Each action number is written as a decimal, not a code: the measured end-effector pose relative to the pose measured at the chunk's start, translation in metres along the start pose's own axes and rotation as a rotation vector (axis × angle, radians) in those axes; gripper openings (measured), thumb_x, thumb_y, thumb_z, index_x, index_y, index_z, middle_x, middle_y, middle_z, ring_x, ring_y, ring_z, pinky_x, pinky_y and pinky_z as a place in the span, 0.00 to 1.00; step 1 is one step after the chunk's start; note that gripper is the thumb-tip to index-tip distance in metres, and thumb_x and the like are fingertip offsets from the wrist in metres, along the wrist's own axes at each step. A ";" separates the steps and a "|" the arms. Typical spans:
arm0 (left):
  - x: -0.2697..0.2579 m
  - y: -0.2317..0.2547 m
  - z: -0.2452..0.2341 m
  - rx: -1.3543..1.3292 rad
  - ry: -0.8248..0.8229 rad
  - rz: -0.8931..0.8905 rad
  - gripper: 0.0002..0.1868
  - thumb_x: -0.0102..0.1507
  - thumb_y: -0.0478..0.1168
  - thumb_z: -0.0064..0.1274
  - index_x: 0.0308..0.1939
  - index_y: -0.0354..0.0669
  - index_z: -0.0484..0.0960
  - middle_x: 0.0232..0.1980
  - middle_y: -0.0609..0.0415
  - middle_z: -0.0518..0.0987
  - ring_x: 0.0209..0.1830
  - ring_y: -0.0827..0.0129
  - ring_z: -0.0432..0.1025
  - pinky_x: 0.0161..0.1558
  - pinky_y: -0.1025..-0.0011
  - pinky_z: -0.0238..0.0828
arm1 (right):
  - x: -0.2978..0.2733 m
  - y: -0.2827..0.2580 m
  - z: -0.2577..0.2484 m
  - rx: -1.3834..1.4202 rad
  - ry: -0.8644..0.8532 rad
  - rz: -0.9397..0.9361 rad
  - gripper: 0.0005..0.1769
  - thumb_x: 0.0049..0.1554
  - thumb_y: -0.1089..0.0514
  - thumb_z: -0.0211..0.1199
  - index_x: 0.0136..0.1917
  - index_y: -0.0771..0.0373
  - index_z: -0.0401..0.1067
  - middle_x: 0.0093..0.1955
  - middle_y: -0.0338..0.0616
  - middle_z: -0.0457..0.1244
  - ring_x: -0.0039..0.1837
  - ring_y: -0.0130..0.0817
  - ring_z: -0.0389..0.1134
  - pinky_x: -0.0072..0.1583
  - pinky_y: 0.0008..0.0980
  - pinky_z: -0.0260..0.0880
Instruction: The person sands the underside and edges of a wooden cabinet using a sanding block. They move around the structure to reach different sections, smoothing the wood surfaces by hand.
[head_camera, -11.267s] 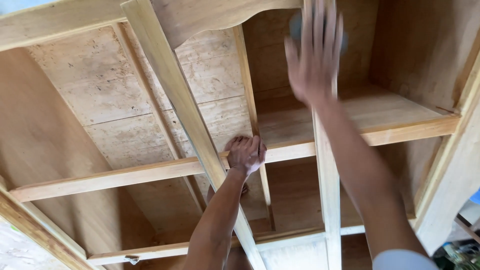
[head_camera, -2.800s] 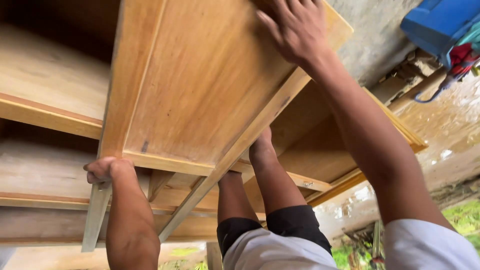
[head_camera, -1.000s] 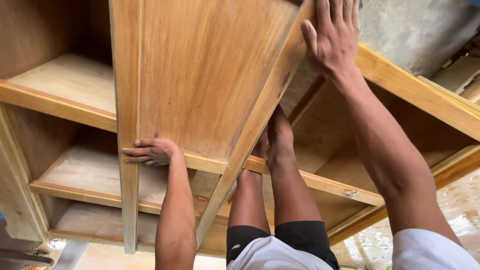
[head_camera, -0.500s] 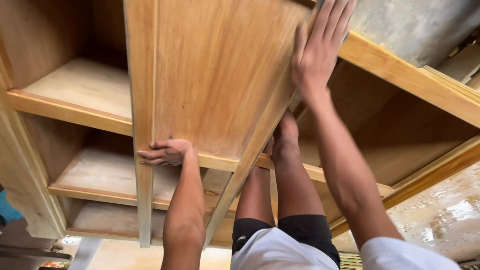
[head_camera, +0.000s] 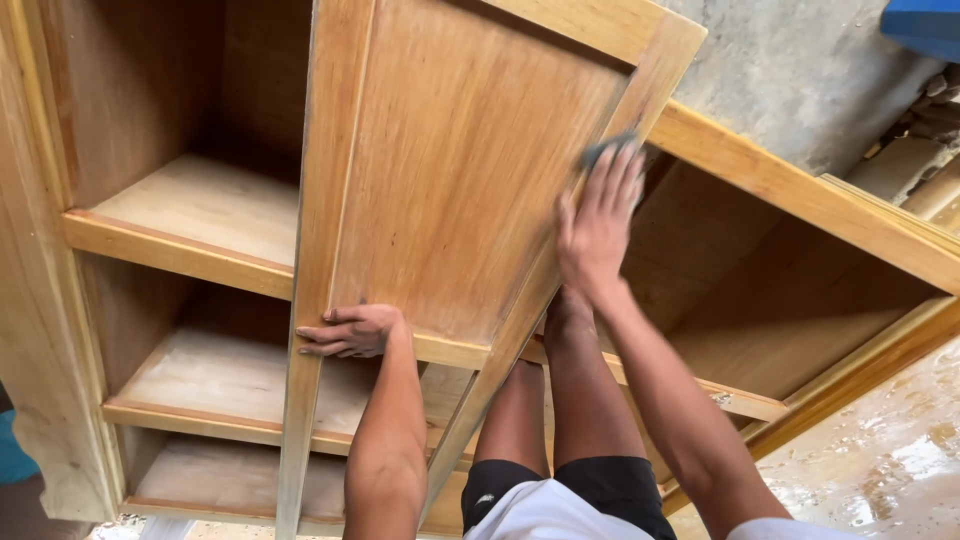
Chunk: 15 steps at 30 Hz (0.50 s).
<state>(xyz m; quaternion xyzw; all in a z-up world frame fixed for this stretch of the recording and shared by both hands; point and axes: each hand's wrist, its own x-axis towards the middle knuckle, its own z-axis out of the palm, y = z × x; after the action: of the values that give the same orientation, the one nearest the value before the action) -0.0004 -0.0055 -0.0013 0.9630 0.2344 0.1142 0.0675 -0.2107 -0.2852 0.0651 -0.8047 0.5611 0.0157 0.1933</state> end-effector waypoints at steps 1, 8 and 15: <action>-0.001 0.001 0.000 -0.008 -0.006 0.002 0.31 0.80 0.58 0.29 0.87 0.59 0.55 0.92 0.47 0.47 0.84 0.38 0.60 0.74 0.39 0.62 | -0.018 0.005 0.009 -0.024 -0.019 -0.030 0.42 0.81 0.39 0.40 0.93 0.64 0.31 0.95 0.55 0.25 0.95 0.58 0.26 0.93 0.58 0.28; 0.002 -0.004 0.005 0.041 0.010 -0.004 0.31 0.80 0.58 0.29 0.87 0.60 0.54 0.92 0.47 0.47 0.81 0.37 0.63 0.72 0.40 0.64 | 0.126 0.048 0.008 -0.024 0.019 0.133 0.44 0.84 0.30 0.32 0.95 0.59 0.25 0.97 0.46 0.20 0.96 0.43 0.15 0.96 0.51 0.17; 0.000 -0.007 0.005 0.051 0.059 0.017 0.31 0.81 0.59 0.29 0.87 0.61 0.55 0.91 0.45 0.50 0.80 0.36 0.67 0.72 0.39 0.67 | -0.103 -0.012 0.022 0.032 -0.235 -0.081 0.48 0.76 0.33 0.42 0.92 0.65 0.31 0.94 0.56 0.23 0.94 0.55 0.20 0.90 0.59 0.22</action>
<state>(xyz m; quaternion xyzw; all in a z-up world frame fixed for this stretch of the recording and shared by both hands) -0.0026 0.0005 -0.0074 0.9627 0.2308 0.1371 0.0351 -0.2334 -0.1820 0.0730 -0.8163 0.5017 0.0933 0.2709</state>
